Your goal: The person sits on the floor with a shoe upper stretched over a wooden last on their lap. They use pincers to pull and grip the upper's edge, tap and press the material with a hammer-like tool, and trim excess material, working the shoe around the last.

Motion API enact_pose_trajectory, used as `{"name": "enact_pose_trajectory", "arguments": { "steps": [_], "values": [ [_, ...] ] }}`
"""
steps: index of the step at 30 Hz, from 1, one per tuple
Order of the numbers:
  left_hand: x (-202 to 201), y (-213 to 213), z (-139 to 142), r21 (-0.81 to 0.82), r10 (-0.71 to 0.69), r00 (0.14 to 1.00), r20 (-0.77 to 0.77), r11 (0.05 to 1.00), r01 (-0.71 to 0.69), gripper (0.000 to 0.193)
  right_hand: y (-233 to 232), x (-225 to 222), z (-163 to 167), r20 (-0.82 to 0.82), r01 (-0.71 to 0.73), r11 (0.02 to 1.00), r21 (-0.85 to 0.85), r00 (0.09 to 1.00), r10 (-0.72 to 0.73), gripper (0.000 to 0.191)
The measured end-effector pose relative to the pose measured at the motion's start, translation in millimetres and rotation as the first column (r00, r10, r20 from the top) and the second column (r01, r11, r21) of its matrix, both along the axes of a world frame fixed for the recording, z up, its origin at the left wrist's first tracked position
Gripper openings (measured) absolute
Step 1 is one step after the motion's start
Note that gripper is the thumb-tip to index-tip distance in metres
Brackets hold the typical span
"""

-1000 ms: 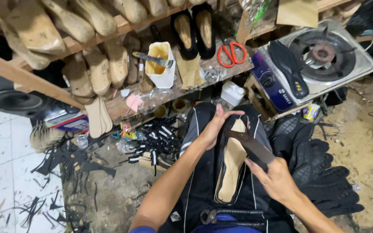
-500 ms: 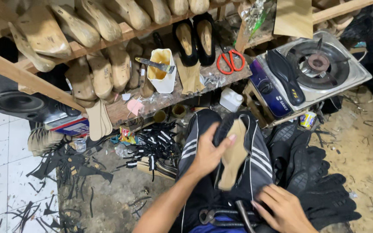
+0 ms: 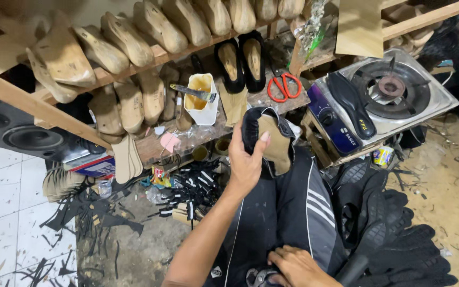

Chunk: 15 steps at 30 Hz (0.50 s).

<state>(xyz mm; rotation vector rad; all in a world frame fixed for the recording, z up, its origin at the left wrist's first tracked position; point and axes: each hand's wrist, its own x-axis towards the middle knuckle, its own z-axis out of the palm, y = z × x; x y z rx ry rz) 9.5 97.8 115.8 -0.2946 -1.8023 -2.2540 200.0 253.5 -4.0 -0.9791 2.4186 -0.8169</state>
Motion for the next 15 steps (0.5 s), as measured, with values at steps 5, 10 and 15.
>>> {"name": "enact_pose_trajectory", "arguments": {
  "steps": [5,10,15],
  "values": [
    [-3,-4,0,-0.173,0.115,0.99,-0.085,0.976,-0.129,0.044,-4,-5,6,-0.139,-0.197,0.979,-0.061,0.973,0.187,0.023],
    [-4,-19,10,-0.231,0.118,0.993,-0.029,0.965,-0.121,0.048,-10,-17,27,0.032,0.153,0.904,-0.399,0.988,-0.153,0.028],
    [14,-32,23,-0.19,0.001,0.996,-0.087,0.982,-0.018,0.042,-6,-56,75,0.722,0.708,0.492,-0.507,0.66,-0.207,0.025]
  ]
}}
